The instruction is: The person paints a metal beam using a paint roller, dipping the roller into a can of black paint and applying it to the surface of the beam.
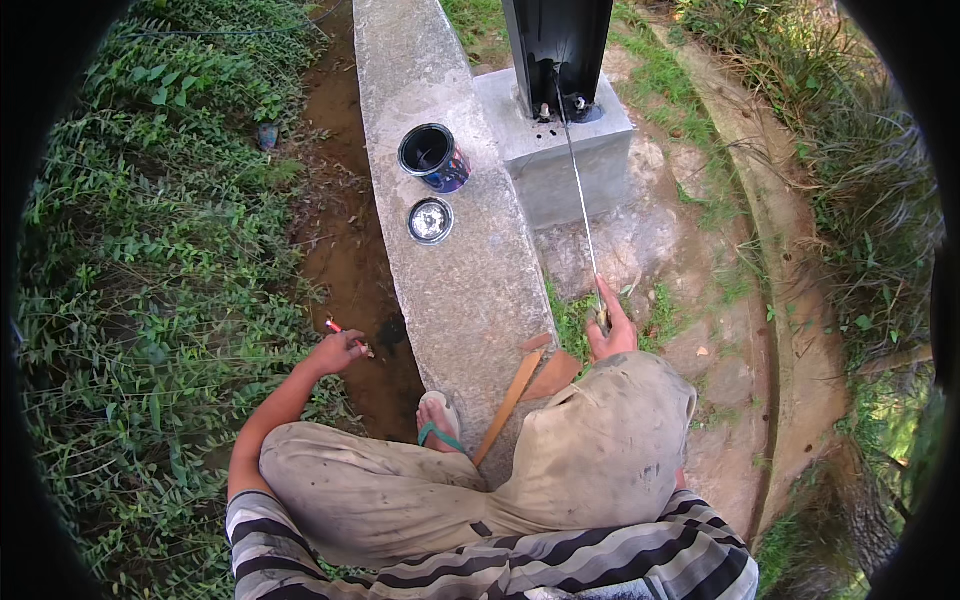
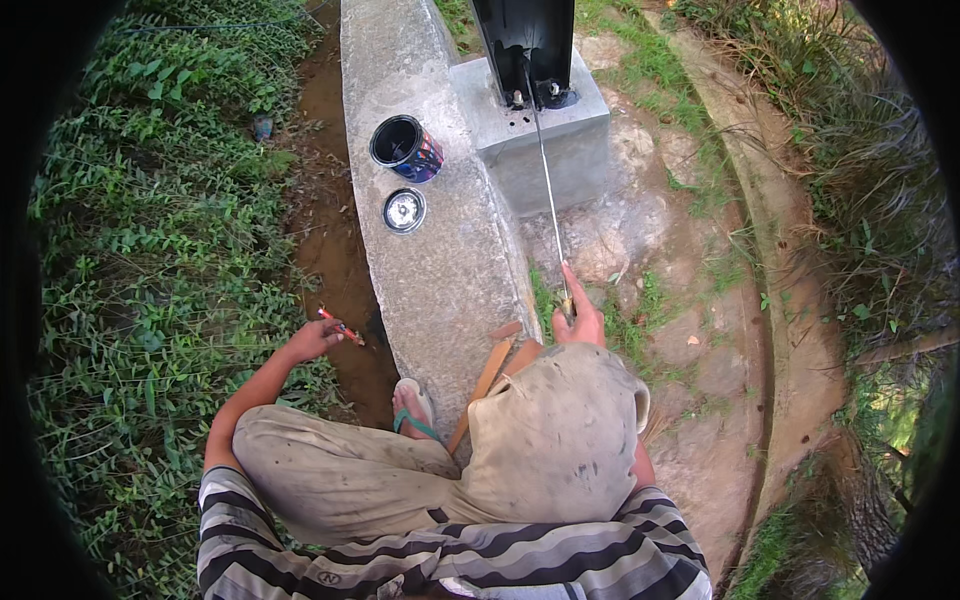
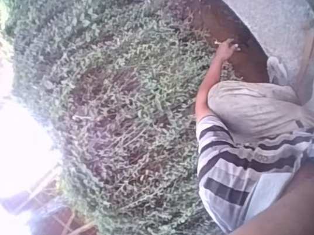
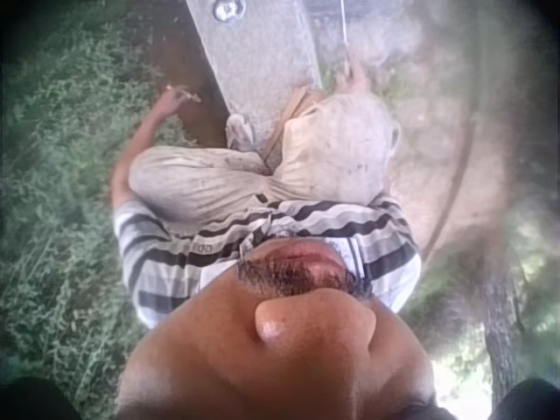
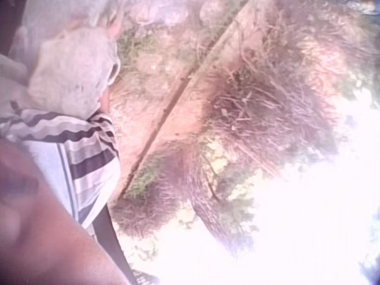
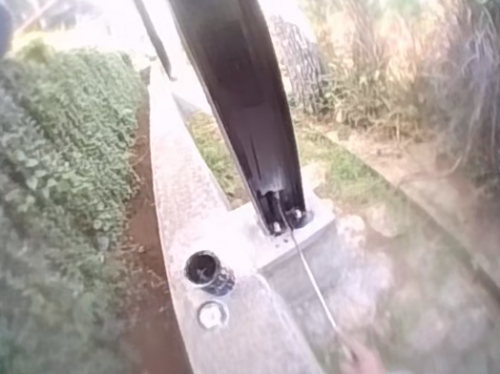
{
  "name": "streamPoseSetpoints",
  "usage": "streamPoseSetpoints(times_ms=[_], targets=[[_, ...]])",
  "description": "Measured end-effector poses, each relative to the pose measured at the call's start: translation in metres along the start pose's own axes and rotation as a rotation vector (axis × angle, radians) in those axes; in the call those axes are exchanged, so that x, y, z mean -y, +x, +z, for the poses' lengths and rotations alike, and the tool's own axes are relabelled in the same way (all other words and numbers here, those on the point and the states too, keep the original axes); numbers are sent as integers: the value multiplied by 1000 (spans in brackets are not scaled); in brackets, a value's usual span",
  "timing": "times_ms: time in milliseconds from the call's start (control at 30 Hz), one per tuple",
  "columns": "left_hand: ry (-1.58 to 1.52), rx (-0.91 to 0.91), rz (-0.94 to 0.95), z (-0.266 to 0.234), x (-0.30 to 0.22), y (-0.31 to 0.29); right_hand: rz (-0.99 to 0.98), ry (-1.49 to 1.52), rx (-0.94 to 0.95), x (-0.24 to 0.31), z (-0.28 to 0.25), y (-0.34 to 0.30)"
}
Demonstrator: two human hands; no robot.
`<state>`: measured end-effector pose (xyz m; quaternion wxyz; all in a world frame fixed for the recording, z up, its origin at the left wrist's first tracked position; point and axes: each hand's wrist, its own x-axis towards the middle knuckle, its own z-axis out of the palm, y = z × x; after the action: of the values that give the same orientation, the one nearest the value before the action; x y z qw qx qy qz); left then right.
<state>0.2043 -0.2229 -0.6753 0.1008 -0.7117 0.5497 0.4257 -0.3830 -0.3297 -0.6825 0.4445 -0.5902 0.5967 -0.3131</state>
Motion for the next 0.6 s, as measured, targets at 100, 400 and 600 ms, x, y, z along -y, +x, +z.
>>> streamPoseSetpoints(times_ms=[100,400,600], targets=[[-2,-39,23,-1,6,6,246,74,159,-31,-10,-17],[76,18,86,6,9,3,156,-34,92,-13,2,-19],[-132,-22,24,1,-9,1,156,-133,106,1,2,-22]])
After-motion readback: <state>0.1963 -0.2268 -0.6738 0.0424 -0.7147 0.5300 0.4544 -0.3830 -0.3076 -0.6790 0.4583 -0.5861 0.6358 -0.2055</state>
